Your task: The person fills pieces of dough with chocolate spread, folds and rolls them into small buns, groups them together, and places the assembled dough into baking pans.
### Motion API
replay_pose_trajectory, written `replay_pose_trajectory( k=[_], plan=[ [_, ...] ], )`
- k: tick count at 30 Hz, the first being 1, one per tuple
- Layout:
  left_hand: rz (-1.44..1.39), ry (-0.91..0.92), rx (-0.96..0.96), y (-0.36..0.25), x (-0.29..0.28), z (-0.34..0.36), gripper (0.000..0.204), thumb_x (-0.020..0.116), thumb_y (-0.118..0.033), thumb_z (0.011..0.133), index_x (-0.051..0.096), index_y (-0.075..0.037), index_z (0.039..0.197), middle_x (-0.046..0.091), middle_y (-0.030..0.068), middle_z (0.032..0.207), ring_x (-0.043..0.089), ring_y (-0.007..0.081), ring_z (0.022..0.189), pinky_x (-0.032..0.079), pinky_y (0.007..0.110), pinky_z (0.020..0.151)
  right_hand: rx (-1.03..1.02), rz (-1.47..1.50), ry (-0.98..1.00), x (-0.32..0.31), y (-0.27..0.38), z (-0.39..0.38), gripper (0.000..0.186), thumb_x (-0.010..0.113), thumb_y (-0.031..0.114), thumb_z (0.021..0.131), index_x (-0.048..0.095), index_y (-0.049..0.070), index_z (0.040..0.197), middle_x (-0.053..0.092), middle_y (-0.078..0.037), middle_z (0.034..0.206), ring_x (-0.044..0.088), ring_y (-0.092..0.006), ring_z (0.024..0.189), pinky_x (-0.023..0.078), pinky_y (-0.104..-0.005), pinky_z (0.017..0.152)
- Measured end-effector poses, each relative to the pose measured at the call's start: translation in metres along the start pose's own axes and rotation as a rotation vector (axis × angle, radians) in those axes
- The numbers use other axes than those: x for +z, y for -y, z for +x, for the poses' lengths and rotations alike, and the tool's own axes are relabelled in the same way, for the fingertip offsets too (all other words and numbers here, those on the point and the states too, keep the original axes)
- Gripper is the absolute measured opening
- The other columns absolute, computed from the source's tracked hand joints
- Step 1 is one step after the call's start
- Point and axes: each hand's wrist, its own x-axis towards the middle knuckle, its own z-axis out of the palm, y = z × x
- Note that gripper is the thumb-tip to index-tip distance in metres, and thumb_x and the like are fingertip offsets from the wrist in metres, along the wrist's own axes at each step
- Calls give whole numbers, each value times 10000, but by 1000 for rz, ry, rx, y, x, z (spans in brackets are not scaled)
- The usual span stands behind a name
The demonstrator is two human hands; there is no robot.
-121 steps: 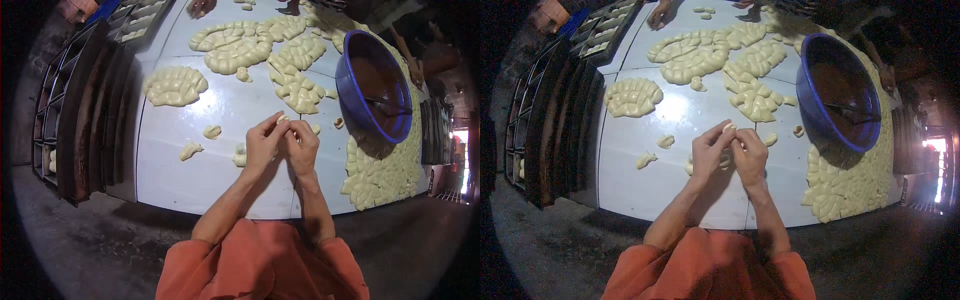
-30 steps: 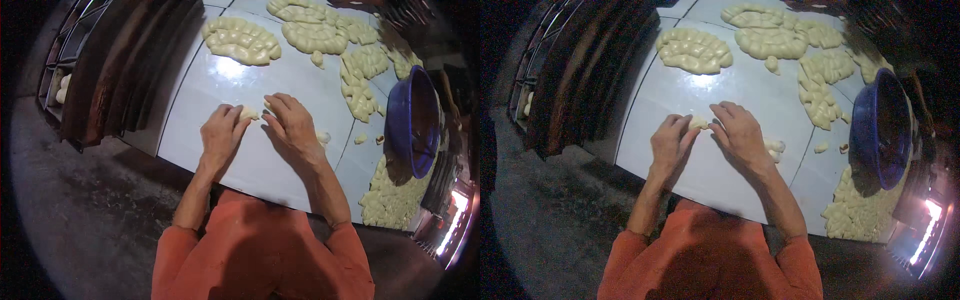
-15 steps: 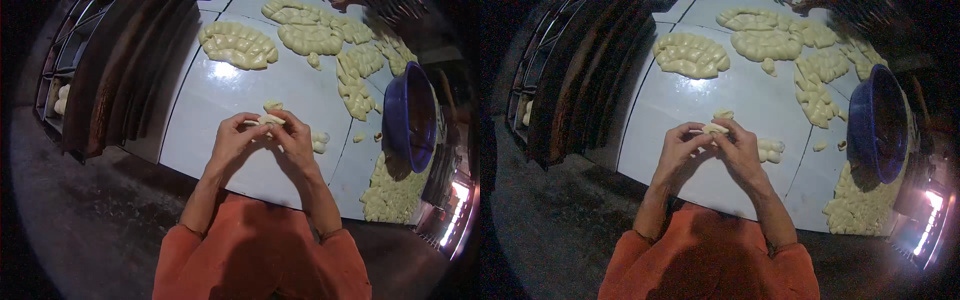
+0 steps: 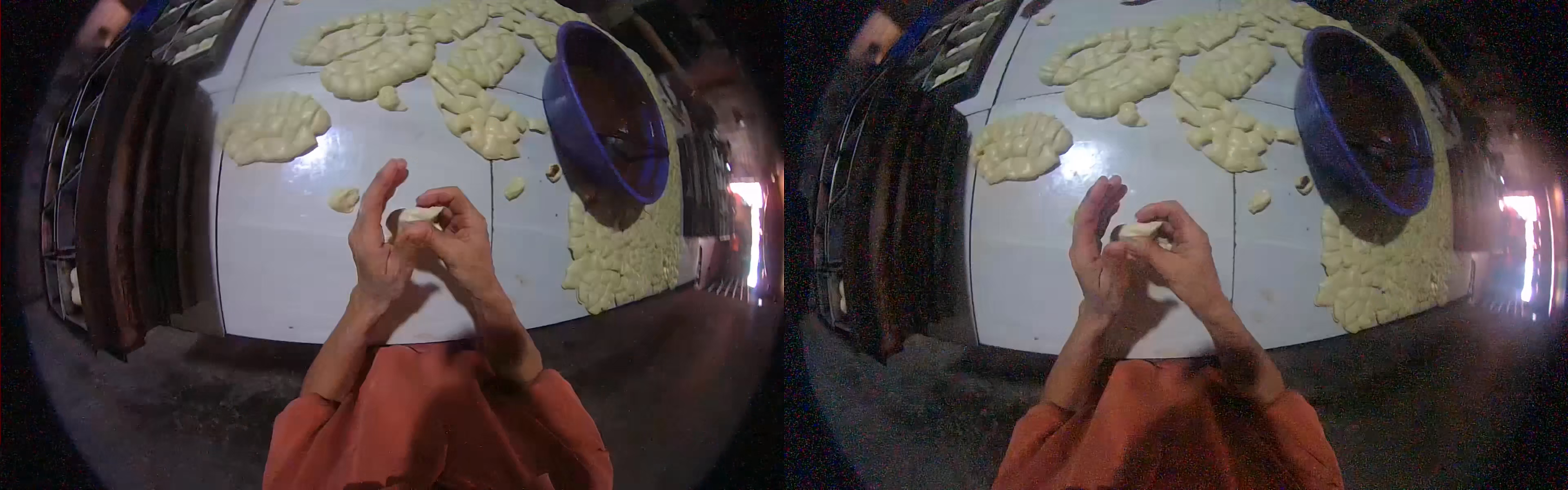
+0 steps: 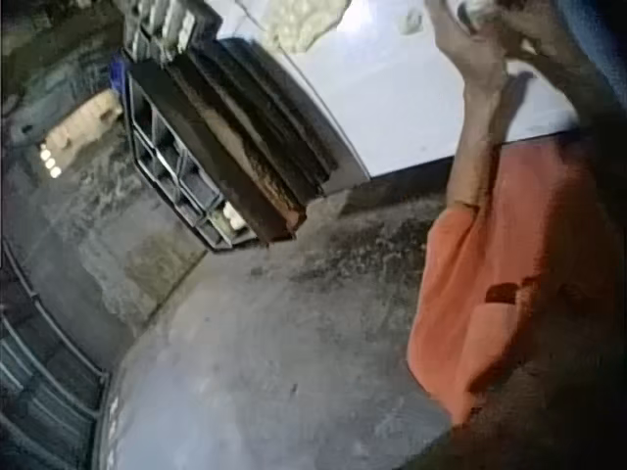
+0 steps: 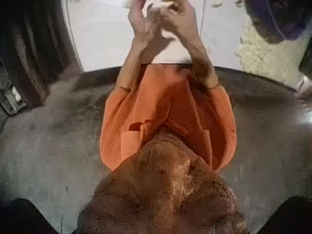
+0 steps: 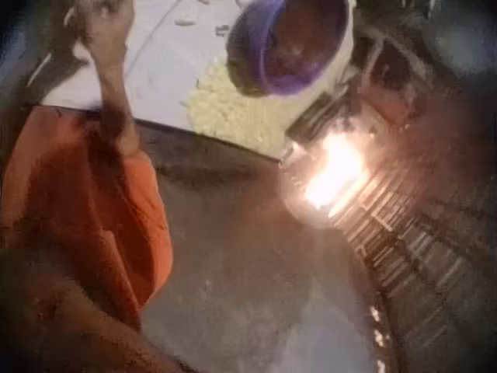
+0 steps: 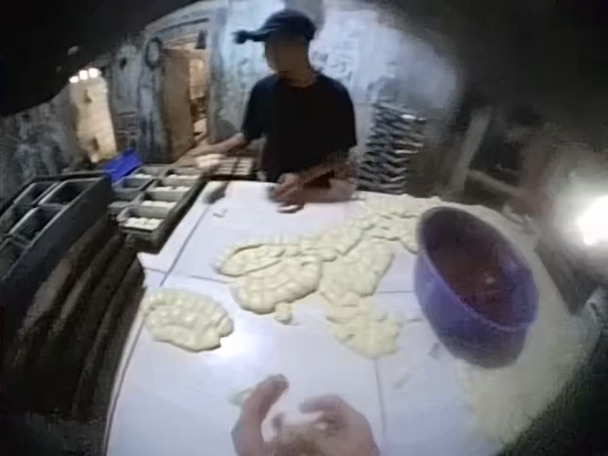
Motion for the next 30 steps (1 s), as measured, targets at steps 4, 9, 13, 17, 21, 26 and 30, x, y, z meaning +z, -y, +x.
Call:
replay_pose_trajectory(
  k=[4,9,13,17,21,26,30],
  plan=[
    [-413,-72,-121,11,83,-27,937,778,-493,847,396,94,1469,599,260,1348,611,288,1230,500,354,999,56,462,-14,-29,32,-17,199,708,61,925,606,40,1093,657,-25,960,635,-79,880,526,-233,783],
    [-662,86,-458,3,153,-36,1012,827,-246,854,172,25,1576,596,216,1321,608,266,1203,510,345,980,7,504,-123,-94,61,-12,132,643,159,993,615,57,1072,652,-17,929,629,-74,815,519,-220,724],
    [-621,298,-774,1,154,-41,762,719,-83,928,292,-38,1557,586,210,1324,648,222,1120,549,328,930,-255,4,-386,-194,107,17,175,642,226,992,623,63,1051,649,-12,916,602,-61,792,489,-217,670],
    [-473,349,-944,6,137,-31,434,662,-114,962,551,28,1357,640,175,1217,651,189,1028,552,318,879,-195,-450,-463,-293,150,60,246,645,272,963,623,46,1060,646,-25,908,604,-102,801,506,-279,722],
    [-242,391,-917,-8,129,-6,402,660,-123,959,571,46,1313,658,169,1174,645,193,987,534,330,901,126,-1195,-181,-337,138,105,274,612,241,930,631,20,1091,684,-101,970,647,-207,891,513,-359,816],
    [-229,460,-899,7,118,-19,436,685,-168,951,572,60,1305,675,167,1152,651,192,984,527,336,898,220,-1262,125,-346,133,112,306,589,246,921,666,25,1119,701,-176,1060,661,-307,1003,489,-418,900],
    [-282,376,-966,2,122,-18,410,675,-164,949,591,66,1278,665,171,1164,642,203,991,515,346,902,145,-1198,29,-322,157,96,296,607,254,926,668,21,1097,698,-146,1020,641,-254,968,483,-391,889]
  ],
)
